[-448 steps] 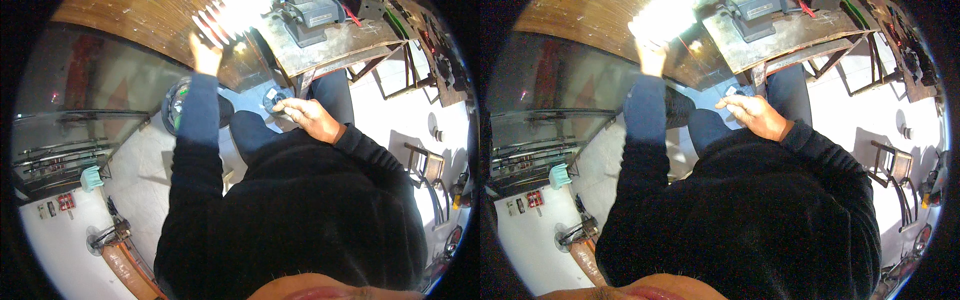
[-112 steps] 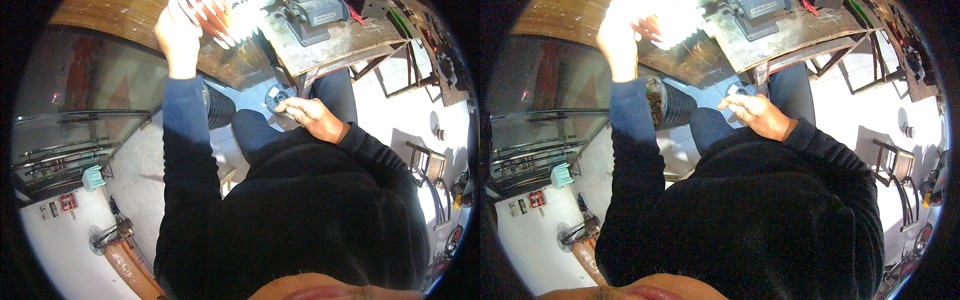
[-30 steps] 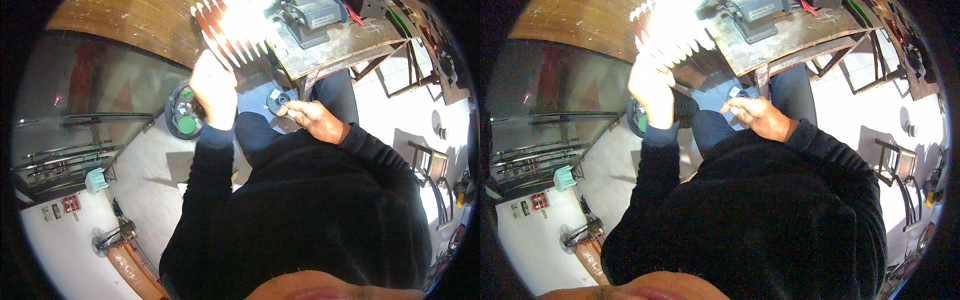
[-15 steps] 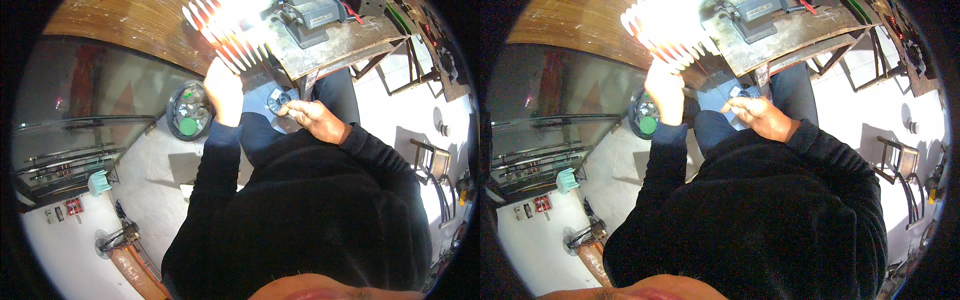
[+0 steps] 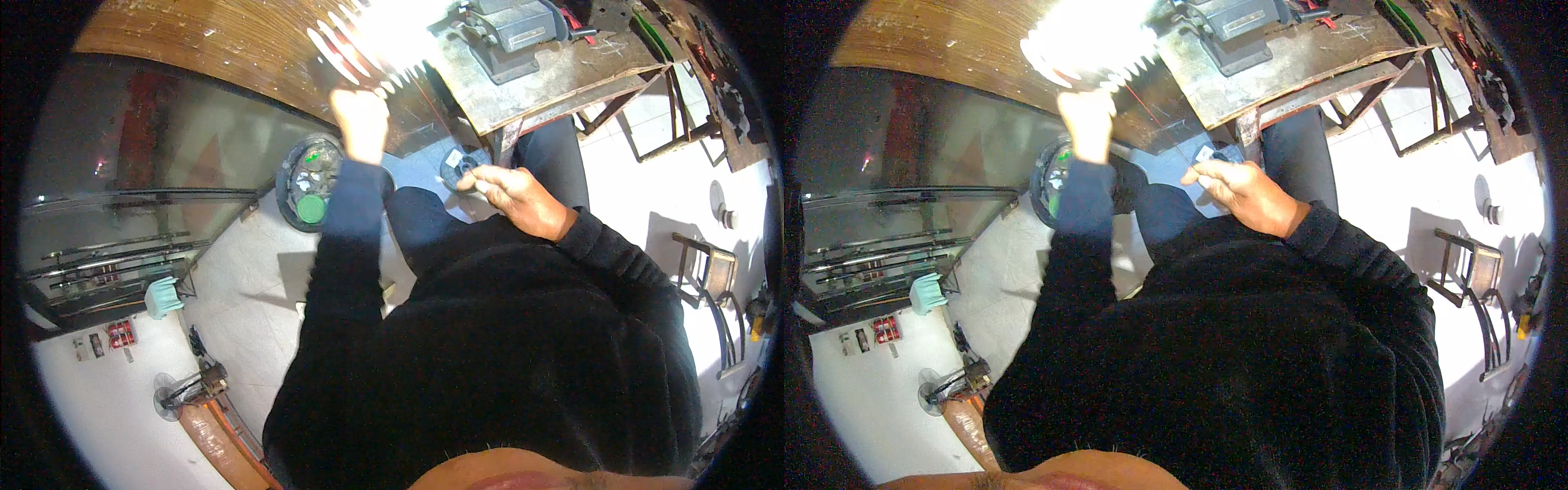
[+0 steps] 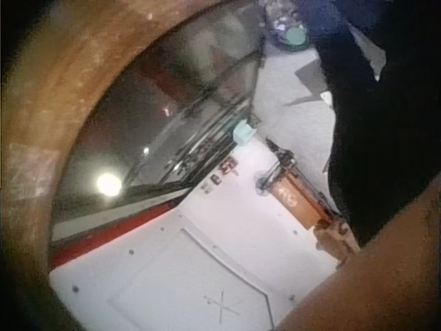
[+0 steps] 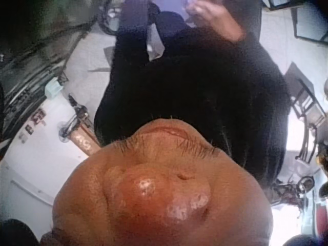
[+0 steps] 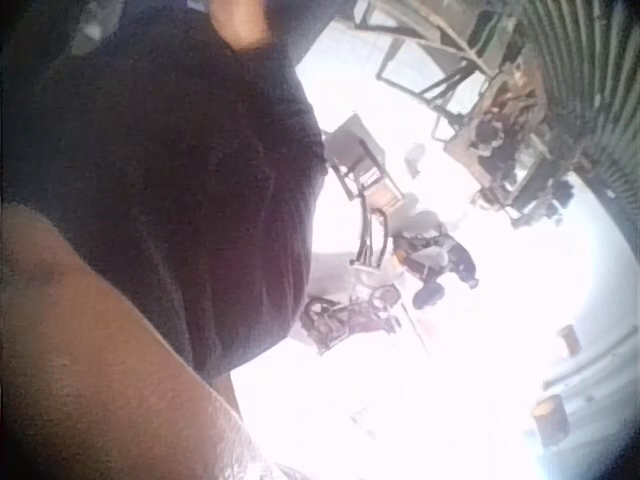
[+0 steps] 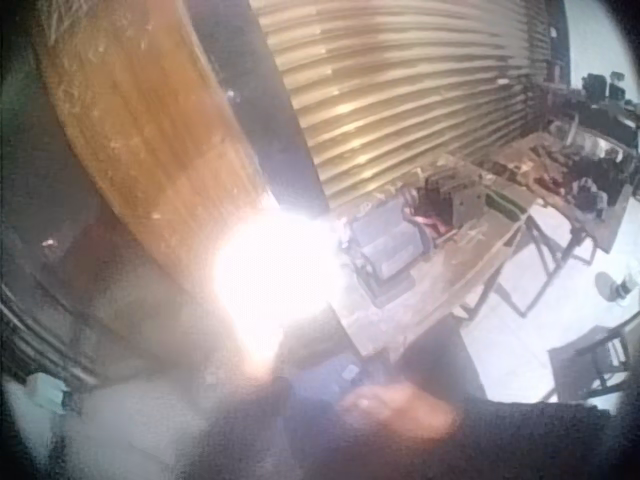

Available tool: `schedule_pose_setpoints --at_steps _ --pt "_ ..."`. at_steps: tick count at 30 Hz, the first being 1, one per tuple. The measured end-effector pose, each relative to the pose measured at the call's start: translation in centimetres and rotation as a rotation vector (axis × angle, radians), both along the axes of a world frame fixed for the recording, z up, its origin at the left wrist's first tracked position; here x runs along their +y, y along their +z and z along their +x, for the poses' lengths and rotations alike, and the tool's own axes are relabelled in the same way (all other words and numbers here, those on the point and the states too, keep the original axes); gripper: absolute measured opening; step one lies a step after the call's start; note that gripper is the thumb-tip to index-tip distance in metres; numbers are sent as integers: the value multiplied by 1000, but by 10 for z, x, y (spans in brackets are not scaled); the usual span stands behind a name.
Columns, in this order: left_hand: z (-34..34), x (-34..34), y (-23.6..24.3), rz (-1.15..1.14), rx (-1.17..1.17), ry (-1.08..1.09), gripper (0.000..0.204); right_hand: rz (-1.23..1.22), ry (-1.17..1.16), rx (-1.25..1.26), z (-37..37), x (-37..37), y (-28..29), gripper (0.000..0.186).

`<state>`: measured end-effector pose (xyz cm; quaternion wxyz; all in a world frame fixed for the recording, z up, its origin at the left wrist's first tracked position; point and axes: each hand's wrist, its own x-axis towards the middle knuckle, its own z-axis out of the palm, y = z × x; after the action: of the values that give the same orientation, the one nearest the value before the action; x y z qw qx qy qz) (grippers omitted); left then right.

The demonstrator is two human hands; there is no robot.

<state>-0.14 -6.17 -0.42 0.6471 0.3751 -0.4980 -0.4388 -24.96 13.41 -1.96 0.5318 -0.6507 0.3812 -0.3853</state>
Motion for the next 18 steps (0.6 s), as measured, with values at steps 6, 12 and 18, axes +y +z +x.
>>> schedule_pose_setpoints --at_steps 6,12,18 --pt "10 72 54 -204 -329 48 23 13 78 90 -2 0 11 22" --pt "17 -41 117 -359 -428 54 14 61 58 83 1 1 10 21" --pt "-3 -3 10 -136 -138 -5 11 -61 -43 -4 3 -2 5 21"
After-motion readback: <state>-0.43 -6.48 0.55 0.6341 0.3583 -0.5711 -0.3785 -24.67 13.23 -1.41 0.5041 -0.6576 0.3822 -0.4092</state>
